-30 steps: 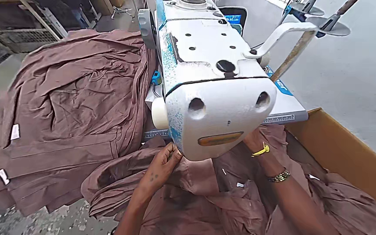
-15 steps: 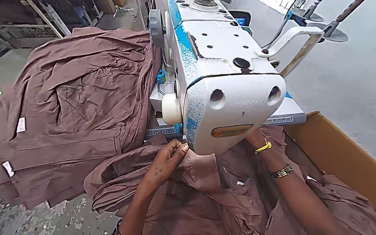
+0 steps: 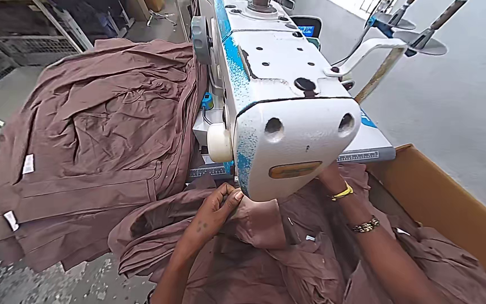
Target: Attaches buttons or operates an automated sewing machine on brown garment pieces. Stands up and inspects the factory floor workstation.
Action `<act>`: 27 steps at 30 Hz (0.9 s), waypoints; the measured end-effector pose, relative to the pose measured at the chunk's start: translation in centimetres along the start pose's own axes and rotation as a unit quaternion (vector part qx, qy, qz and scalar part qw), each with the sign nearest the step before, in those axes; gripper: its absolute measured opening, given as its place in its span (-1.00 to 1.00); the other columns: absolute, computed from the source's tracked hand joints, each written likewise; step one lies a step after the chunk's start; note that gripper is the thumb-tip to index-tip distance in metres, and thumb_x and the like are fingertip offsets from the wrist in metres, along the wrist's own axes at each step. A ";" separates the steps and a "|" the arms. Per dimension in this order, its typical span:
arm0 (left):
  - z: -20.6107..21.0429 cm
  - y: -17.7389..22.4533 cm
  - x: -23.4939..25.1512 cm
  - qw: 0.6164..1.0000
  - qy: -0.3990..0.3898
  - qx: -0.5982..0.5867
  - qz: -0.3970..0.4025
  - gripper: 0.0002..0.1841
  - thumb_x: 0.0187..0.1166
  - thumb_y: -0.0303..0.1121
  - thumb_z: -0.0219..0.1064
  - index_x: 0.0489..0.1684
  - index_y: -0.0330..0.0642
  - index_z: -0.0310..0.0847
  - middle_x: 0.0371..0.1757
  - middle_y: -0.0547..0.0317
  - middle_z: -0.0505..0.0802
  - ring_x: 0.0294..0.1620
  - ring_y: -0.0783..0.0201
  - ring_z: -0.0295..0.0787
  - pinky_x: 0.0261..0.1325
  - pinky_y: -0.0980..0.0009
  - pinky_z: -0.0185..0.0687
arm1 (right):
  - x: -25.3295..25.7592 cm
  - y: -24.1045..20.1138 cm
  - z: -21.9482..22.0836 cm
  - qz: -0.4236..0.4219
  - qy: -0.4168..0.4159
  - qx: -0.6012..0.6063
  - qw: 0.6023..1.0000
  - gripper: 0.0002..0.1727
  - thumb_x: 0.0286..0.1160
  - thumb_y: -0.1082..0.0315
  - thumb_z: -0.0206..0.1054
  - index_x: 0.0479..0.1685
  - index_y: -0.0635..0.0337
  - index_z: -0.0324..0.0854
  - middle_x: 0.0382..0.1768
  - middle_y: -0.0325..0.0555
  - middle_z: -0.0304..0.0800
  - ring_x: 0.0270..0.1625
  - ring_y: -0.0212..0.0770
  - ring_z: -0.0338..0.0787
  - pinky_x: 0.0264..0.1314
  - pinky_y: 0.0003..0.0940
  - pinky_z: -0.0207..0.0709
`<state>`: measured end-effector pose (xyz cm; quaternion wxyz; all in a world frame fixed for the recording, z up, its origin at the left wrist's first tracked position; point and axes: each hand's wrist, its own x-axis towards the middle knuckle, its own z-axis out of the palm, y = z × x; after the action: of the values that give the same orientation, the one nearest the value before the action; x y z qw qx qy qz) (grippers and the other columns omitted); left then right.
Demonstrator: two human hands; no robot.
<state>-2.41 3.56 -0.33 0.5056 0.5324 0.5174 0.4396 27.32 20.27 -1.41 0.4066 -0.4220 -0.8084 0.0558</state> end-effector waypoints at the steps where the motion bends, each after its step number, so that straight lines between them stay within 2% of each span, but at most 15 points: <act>1: 0.1 0.1 0.0 1.000 0.001 -0.001 -0.003 -0.84 0.73 -0.20 0.19 -0.16 -0.04 0.58 -0.40 0.49 0.65 -0.40 0.64 0.57 -0.25 0.65 0.51 | -0.2 -0.5 -0.4 0.035 0.006 0.030 0.999 -0.80 0.52 0.34 0.40 -0.20 0.34 0.80 -0.28 0.04 0.84 -0.34 -0.22 0.72 -0.18 -0.28 0.60; 2: 0.2 0.3 0.0 1.000 0.006 0.003 -0.006 -0.85 0.72 -0.20 0.19 -0.17 -0.02 0.57 -0.38 0.52 0.65 -0.38 0.66 0.57 -0.22 0.66 0.52 | -0.2 -1.1 -0.9 0.075 0.000 0.058 0.995 -0.80 0.51 0.35 0.40 -0.14 0.35 0.78 -0.29 -0.02 0.83 -0.41 -0.36 0.64 -0.27 -0.42 0.54; 4: 0.7 0.4 0.0 0.998 0.032 0.052 0.000 -0.83 0.69 -0.18 0.20 -0.21 -0.03 0.57 -0.40 0.52 0.64 -0.39 0.67 0.56 -0.23 0.65 0.51 | 0.3 -2.9 -2.0 0.163 -0.045 0.111 0.979 -0.80 0.51 0.37 0.42 -0.02 0.29 0.75 -0.26 -0.14 0.82 -0.36 -0.49 0.67 -0.22 -0.50 0.57; 6: 1.6 0.5 -1.3 0.979 0.081 0.170 0.075 -0.71 0.63 -0.11 0.28 -0.31 -0.15 0.65 -0.52 0.38 0.66 -0.51 0.56 0.56 -0.36 0.53 0.50 | 0.9 -5.2 -2.9 0.214 -0.094 0.150 0.961 -0.80 0.49 0.38 0.45 0.01 0.25 0.73 -0.29 -0.28 0.76 -0.37 -0.61 0.60 -0.21 -0.60 0.51; 7: 2.0 0.8 -2.5 0.959 0.077 0.232 0.141 -0.63 0.64 -0.05 0.30 -0.37 -0.21 0.69 -0.59 0.26 0.69 -0.58 0.45 0.61 -0.45 0.44 0.54 | 0.8 -6.3 -3.1 0.190 -0.096 0.143 0.966 -0.83 0.49 0.35 0.46 -0.07 0.24 0.74 -0.33 -0.33 0.75 -0.40 -0.66 0.56 -0.25 -0.66 0.47; 8: 2.3 1.1 -4.0 0.937 0.043 0.284 0.200 -0.58 0.68 0.02 0.24 -0.38 -0.16 0.69 -0.62 0.22 0.68 -0.61 0.37 0.63 -0.52 0.39 0.57 | 0.6 -7.3 -3.0 0.126 -0.079 0.120 0.982 -0.83 0.48 0.33 0.46 -0.16 0.26 0.76 -0.37 -0.30 0.77 -0.40 -0.64 0.57 -0.26 -0.67 0.46; 9: 2.5 1.4 -5.3 0.918 0.010 0.321 0.233 -0.58 0.72 0.06 0.19 -0.36 -0.10 0.66 -0.63 0.21 0.66 -0.63 0.31 0.63 -0.57 0.33 0.56 | 0.0 -8.2 -2.8 0.037 -0.053 0.088 0.994 -0.83 0.48 0.31 0.45 -0.23 0.27 0.79 -0.34 -0.19 0.86 -0.33 -0.51 0.71 -0.18 -0.56 0.57; 10: 2.5 1.5 -6.3 0.907 -0.006 0.343 0.244 -0.59 0.73 0.07 0.16 -0.31 -0.08 0.66 -0.62 0.21 0.66 -0.64 0.27 0.63 -0.59 0.31 0.55 | -0.8 -9.0 -2.5 -0.061 -0.032 0.057 0.996 -0.81 0.51 0.28 0.41 -0.27 0.26 0.78 -0.31 -0.07 0.88 -0.23 -0.32 0.83 -0.07 -0.41 0.69; 11: 2.4 1.5 -6.8 0.908 -0.005 0.346 0.237 -0.59 0.73 0.07 0.17 -0.26 -0.08 0.67 -0.61 0.20 0.68 -0.64 0.27 0.63 -0.59 0.31 0.56 | -1.7 -9.9 -1.9 -0.143 -0.016 0.028 0.989 -0.78 0.56 0.22 0.37 -0.29 0.21 0.74 -0.32 -0.02 0.85 -0.19 -0.19 0.85 -0.07 -0.31 0.71; 14: 1.7 0.5 -6.2 0.928 0.039 0.320 0.185 -0.58 0.69 0.07 0.22 -0.35 -0.10 0.65 -0.63 0.27 0.64 -0.63 0.41 0.55 -0.54 0.45 0.50 | -2.5 -12.5 0.0 -0.284 0.015 -0.036 0.958 -0.70 0.62 0.24 0.26 -0.52 0.07 0.68 -0.52 -0.12 0.79 -0.27 -0.15 0.82 -0.13 -0.33 0.63; 18: 1.3 0.6 -6.2 0.959 0.064 0.235 0.146 -0.66 0.65 -0.02 0.32 -0.27 -0.12 0.70 -0.54 0.37 0.73 -0.55 0.68 0.56 -0.45 0.74 0.46 | -2.4 -12.9 -0.4 -0.256 -0.009 -0.053 0.965 -0.78 0.42 0.26 0.38 -0.56 0.09 0.72 -0.42 -0.09 0.87 -0.25 -0.13 0.87 -0.18 -0.31 0.67; 19: 1.2 0.6 -6.3 0.964 0.067 0.219 0.139 -0.68 0.65 -0.03 0.32 -0.26 -0.11 0.69 -0.54 0.39 0.73 -0.54 0.71 0.55 -0.45 0.77 0.44 | -2.5 -12.6 -0.5 -0.264 -0.009 -0.041 0.964 -0.79 0.46 0.26 0.38 -0.52 0.10 0.71 -0.42 -0.09 0.86 -0.26 -0.13 0.84 -0.17 -0.34 0.66; 22: 1.4 0.5 -6.0 0.964 0.068 0.217 0.136 -0.69 0.63 -0.04 0.34 -0.31 -0.10 0.65 -0.59 0.41 0.67 -0.61 0.71 0.47 -0.53 0.76 0.36 | -2.7 -12.8 -0.1 -0.322 0.004 -0.063 0.945 -0.73 0.66 0.32 0.20 -0.45 0.07 0.68 -0.55 -0.16 0.73 -0.37 -0.16 0.75 -0.23 -0.35 0.56; 25: 1.9 0.9 -5.8 0.957 0.071 0.243 0.143 -0.69 0.61 -0.06 0.33 -0.37 -0.10 0.61 -0.65 0.39 0.57 -0.67 0.66 0.35 -0.59 0.73 0.22 | -2.2 -13.6 0.2 -0.303 -0.004 -0.121 0.945 -0.72 0.51 0.35 0.27 -0.58 0.07 0.76 -0.56 -0.12 0.81 -0.35 -0.12 0.84 -0.24 -0.29 0.64; 27: 2.0 0.9 -6.1 0.953 0.079 0.250 0.150 -0.70 0.61 -0.08 0.33 -0.38 -0.11 0.60 -0.67 0.38 0.55 -0.69 0.66 0.33 -0.60 0.73 0.20 | -2.2 -13.4 0.4 -0.272 -0.005 -0.089 0.958 -0.74 0.46 0.35 0.34 -0.60 0.13 0.74 -0.53 -0.05 0.83 -0.34 -0.09 0.85 -0.27 -0.27 0.63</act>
<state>-0.79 -2.63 0.73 0.2418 0.6766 0.5632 0.4082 19.24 10.20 2.80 0.3630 -0.2205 -0.8965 -0.1263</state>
